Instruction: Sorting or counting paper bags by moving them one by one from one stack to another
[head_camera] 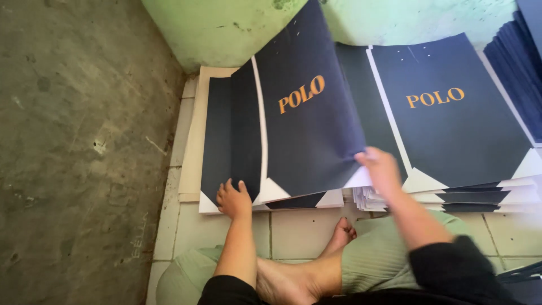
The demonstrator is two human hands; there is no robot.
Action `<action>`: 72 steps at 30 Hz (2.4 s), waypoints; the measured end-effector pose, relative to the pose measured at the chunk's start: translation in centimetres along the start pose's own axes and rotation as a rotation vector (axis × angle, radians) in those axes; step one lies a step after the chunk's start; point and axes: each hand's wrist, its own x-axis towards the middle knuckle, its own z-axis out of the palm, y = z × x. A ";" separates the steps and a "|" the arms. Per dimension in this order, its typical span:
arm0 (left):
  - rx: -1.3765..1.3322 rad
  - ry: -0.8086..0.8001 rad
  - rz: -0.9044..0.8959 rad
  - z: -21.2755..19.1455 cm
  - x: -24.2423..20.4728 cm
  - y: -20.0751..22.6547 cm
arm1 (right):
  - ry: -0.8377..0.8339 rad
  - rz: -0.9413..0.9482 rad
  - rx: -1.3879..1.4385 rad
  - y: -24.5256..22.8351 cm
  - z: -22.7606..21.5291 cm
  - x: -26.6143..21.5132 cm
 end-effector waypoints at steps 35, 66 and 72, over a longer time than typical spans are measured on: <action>0.163 -0.374 0.146 0.4 -1.2 -0.2 | 0.373 0.824 0.660 30.8 -23.2 5.5; 0.217 -0.342 0.202 0.5 -2.8 1.3 | 0.251 -0.064 -0.176 5.8 -12.4 -2.3; -0.088 -0.483 0.546 -9.3 -17.4 5.4 | -0.684 -0.056 -0.655 0.7 -5.5 -11.5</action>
